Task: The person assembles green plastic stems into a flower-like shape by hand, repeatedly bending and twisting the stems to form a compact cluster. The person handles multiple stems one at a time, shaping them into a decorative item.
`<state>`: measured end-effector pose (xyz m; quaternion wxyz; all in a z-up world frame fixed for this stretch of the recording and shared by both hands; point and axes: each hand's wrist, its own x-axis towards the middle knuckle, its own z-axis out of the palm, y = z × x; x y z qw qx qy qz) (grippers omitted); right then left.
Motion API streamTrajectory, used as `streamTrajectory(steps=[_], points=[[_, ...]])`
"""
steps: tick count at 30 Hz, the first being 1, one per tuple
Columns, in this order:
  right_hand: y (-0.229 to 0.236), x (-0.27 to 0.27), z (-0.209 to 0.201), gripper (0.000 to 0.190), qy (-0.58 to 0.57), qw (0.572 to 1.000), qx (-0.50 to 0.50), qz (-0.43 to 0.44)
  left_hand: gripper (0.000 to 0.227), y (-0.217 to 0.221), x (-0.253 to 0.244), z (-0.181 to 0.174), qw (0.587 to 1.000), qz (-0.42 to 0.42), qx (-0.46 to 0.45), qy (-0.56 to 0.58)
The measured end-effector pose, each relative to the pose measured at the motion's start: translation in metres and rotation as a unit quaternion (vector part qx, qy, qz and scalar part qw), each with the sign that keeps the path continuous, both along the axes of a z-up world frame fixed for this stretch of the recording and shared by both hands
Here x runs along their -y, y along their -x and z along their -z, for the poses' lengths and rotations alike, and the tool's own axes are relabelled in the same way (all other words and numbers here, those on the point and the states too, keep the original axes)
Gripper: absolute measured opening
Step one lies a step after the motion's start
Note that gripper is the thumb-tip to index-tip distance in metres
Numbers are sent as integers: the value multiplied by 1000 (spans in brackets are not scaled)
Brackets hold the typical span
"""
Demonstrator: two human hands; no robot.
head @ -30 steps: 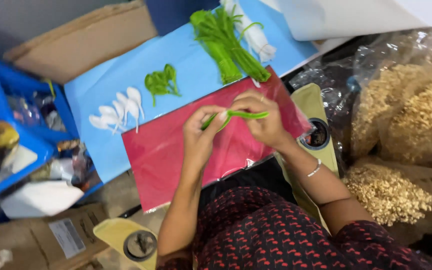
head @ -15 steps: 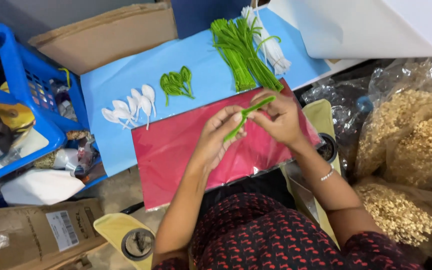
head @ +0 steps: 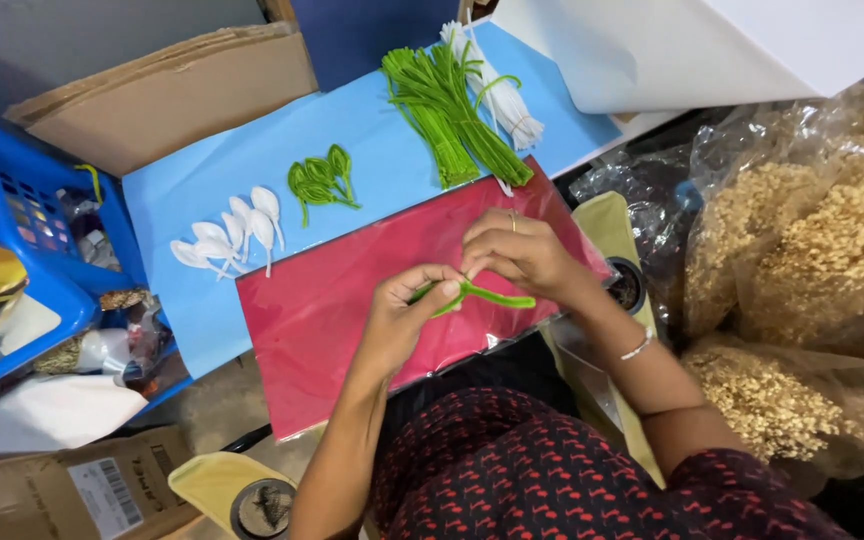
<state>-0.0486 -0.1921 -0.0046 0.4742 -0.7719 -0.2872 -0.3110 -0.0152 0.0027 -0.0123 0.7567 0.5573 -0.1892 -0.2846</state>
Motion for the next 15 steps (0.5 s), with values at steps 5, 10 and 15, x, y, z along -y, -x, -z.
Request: streamTrajectory(steps=[5,10,15], points=[[-12,3,-14,27,193,973,129,16,18,-11,-11,-29,993,38,68,-91],[-65,6,0,6,502,821,221,158,8,-46,1,-18,895,-71,343,-276],[-89,2,-11,11,478,853,76,194,10,-60,9,-38,899,-153,330,-244]])
